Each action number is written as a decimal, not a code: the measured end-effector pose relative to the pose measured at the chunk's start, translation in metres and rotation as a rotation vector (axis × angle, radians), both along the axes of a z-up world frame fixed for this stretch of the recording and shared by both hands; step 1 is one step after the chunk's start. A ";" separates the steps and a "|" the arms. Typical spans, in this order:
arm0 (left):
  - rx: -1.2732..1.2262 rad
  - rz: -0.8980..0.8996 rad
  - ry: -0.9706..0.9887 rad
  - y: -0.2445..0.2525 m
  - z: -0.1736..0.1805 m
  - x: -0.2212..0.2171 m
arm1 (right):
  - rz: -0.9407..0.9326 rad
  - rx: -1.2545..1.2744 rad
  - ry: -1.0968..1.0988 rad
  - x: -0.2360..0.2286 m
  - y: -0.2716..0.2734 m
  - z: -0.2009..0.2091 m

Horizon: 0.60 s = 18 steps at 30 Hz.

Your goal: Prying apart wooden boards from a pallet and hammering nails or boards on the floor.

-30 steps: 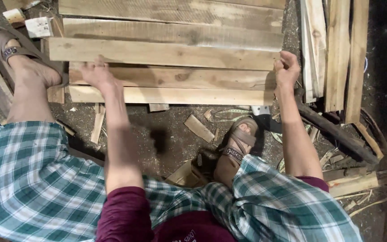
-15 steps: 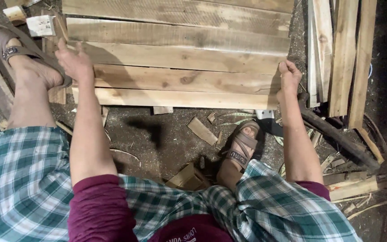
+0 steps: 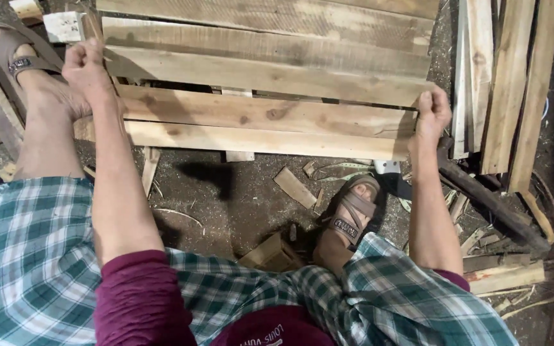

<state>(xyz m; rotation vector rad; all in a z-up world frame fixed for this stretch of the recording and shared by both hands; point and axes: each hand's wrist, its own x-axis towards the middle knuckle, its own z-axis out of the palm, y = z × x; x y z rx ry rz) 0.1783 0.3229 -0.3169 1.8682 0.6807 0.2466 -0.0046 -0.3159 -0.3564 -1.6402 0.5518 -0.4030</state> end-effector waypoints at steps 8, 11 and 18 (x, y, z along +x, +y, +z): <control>-0.609 0.001 -0.128 0.001 0.004 -0.008 | 0.013 0.109 0.039 -0.015 -0.005 0.019; -0.440 -0.106 -0.135 -0.009 0.010 -0.015 | -0.032 -0.082 0.238 -0.007 -0.006 0.022; 0.377 -0.419 -0.135 0.010 -0.024 -0.022 | 0.045 -0.326 0.190 0.001 0.009 0.016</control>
